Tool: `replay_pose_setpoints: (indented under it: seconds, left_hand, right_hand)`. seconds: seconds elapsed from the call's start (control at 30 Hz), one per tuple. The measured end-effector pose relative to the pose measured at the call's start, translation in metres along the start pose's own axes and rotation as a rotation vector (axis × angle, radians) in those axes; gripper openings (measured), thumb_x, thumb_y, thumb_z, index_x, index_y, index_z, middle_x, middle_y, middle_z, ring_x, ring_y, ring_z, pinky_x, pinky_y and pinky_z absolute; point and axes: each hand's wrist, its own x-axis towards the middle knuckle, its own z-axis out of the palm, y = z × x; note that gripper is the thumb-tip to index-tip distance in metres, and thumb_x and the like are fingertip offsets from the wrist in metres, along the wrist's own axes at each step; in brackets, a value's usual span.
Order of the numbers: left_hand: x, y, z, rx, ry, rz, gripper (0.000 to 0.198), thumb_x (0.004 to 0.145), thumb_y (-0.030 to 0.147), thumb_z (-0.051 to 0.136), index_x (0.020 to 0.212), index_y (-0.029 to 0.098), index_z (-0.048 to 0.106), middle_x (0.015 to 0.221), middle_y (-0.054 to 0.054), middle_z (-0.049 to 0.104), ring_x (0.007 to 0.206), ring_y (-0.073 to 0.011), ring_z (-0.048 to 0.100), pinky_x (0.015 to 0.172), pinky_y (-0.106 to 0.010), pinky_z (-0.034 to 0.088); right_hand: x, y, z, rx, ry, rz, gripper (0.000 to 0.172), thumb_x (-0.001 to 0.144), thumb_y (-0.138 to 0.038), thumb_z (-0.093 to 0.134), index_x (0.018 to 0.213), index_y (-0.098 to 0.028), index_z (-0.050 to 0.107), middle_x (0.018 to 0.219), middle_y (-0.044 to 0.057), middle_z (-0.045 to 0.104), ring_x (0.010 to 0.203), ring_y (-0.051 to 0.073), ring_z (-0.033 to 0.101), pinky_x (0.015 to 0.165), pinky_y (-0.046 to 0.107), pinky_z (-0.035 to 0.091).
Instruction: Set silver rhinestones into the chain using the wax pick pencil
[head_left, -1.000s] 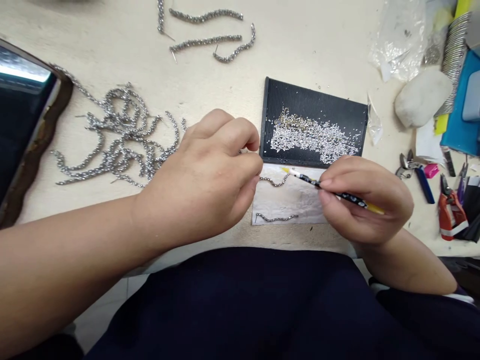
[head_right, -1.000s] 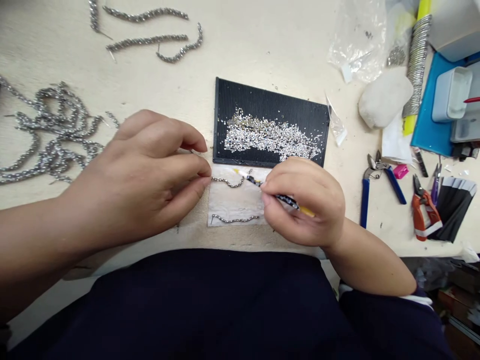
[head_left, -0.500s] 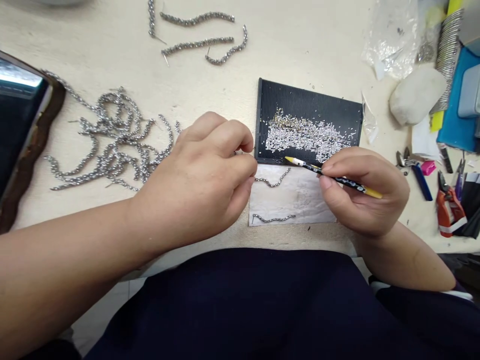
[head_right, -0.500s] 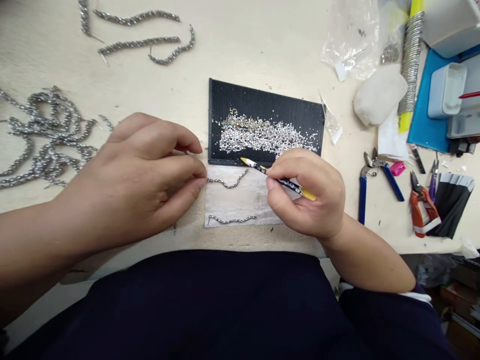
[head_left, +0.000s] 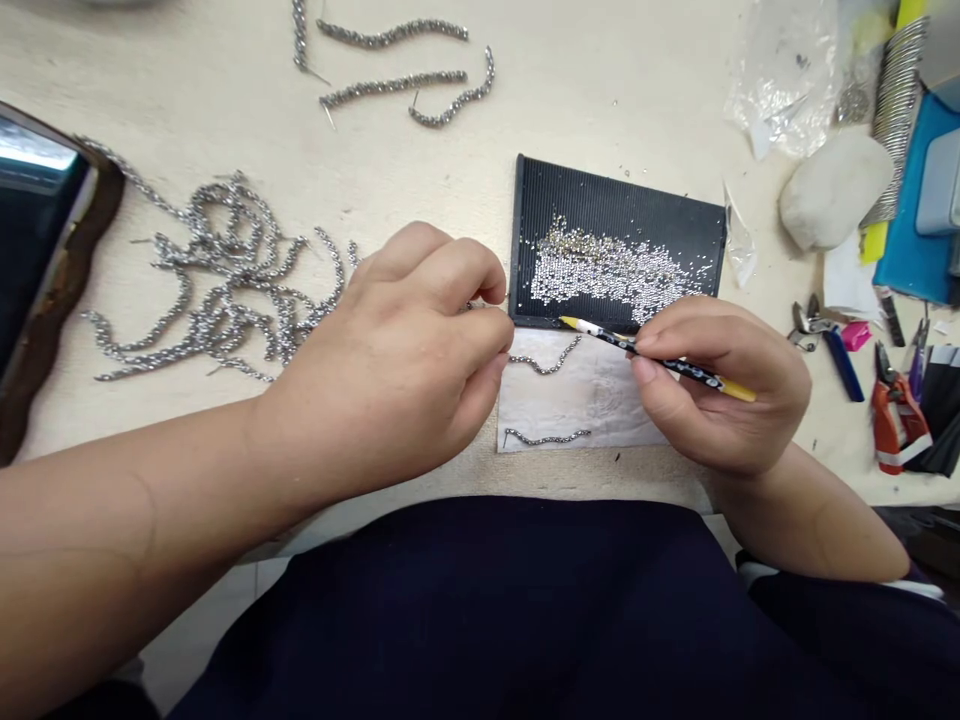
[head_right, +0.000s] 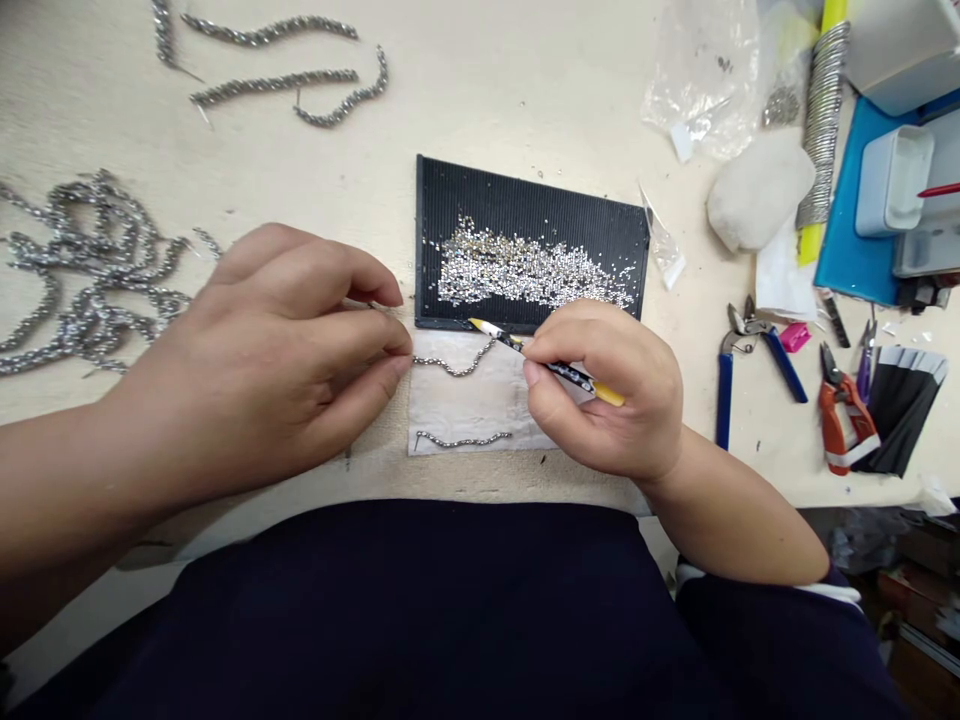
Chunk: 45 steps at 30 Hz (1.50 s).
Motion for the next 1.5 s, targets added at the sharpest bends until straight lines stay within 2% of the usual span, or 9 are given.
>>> replay_pose_setpoints:
  seconds: [0.23,0.43,0.57,0.83,1.03,1.23,1.37,1.5]
  left_hand:
    - [0.0015,-0.0005,0.0017,-0.020,0.012,-0.003,0.028,0.108,0.032,0.053,0.089,0.022,0.070,0.115,-0.008,0.067,0.111,-0.0294,0.061,0.095,-0.050,0.057]
    - [0.0006,-0.0020,0.0013,-0.014,0.019,0.011,0.026,0.106,0.030,0.053,0.088,0.023,0.070,0.114,-0.008,0.067,0.109,-0.0297,0.062,0.095,-0.051,0.058]
    - [0.0000,-0.0027,0.0024,0.001,0.048,0.036,0.026,0.107,0.030,0.053,0.089,0.022,0.069,0.114,-0.008,0.067,0.108,-0.0297,0.062,0.092,-0.050,0.059]
    - [0.0007,-0.0010,0.0000,-0.010,0.009,0.004,0.027,0.108,0.030,0.052,0.089,0.022,0.069,0.114,-0.007,0.067,0.111,-0.0288,0.063,0.096,-0.051,0.060]
    - [-0.0005,-0.0014,0.0019,0.003,0.031,0.018,0.025,0.108,0.031,0.052,0.090,0.023,0.068,0.116,-0.008,0.067,0.112,-0.0303,0.064,0.095,-0.050,0.059]
    - [-0.0005,-0.0028,0.0028,0.036,0.035,0.047,0.025,0.108,0.030,0.054,0.091,0.022,0.070,0.115,-0.008,0.067,0.109,-0.0292,0.063,0.093,-0.048,0.059]
    - [0.0001,-0.0028,0.0008,0.038,0.031,0.049,0.026,0.109,0.031,0.053,0.091,0.022,0.070,0.114,-0.008,0.067,0.109,-0.0277,0.063,0.094,-0.048,0.061]
    - [0.0005,-0.0015,0.0009,0.030,0.004,0.020,0.030,0.110,0.031,0.050,0.090,0.021,0.070,0.114,-0.008,0.068,0.111,-0.0282,0.064,0.096,-0.049,0.061]
  right_hand:
    - [-0.0020,0.0046,-0.0002,-0.053,0.021,-0.029,0.028,0.086,-0.004,0.074,0.102,-0.027,0.077,0.087,0.001,0.079,0.074,0.020,0.076,0.063,0.035,0.065]
    - [-0.0015,0.0045,-0.0045,-0.045,-0.067,-0.032,0.026,0.083,-0.002,0.073,0.099,-0.023,0.075,0.088,0.003,0.076,0.073,0.017,0.073,0.059,0.031,0.059]
    - [-0.0012,0.0029,-0.0057,-0.044,-0.058,-0.022,0.026,0.085,-0.004,0.072,0.097,-0.026,0.076,0.086,0.002,0.076,0.070,0.017,0.073,0.055,0.031,0.057]
    - [-0.0021,0.0045,-0.0033,-0.038,-0.033,-0.021,0.026,0.084,-0.002,0.074,0.101,-0.022,0.076,0.089,0.005,0.078,0.077,0.017,0.076,0.065,0.031,0.063]
    - [-0.0005,0.0017,-0.0040,-0.040,-0.040,-0.001,0.031,0.086,-0.002,0.074,0.103,-0.028,0.076,0.085,0.004,0.078,0.073,0.022,0.074,0.058,0.038,0.062]
    - [0.0005,0.0002,-0.0018,-0.015,-0.031,0.004,0.027,0.087,-0.003,0.075,0.103,-0.025,0.074,0.085,0.001,0.076,0.076,0.019,0.075,0.065,0.034,0.065]
    - [0.0003,0.0000,-0.0025,-0.015,-0.030,0.020,0.032,0.088,0.000,0.072,0.103,-0.028,0.075,0.084,0.003,0.077,0.075,0.022,0.075,0.063,0.039,0.065]
    - [0.0005,0.0013,-0.0030,-0.019,-0.036,0.007,0.028,0.087,-0.003,0.073,0.102,-0.026,0.075,0.084,0.001,0.077,0.075,0.020,0.076,0.064,0.035,0.065]
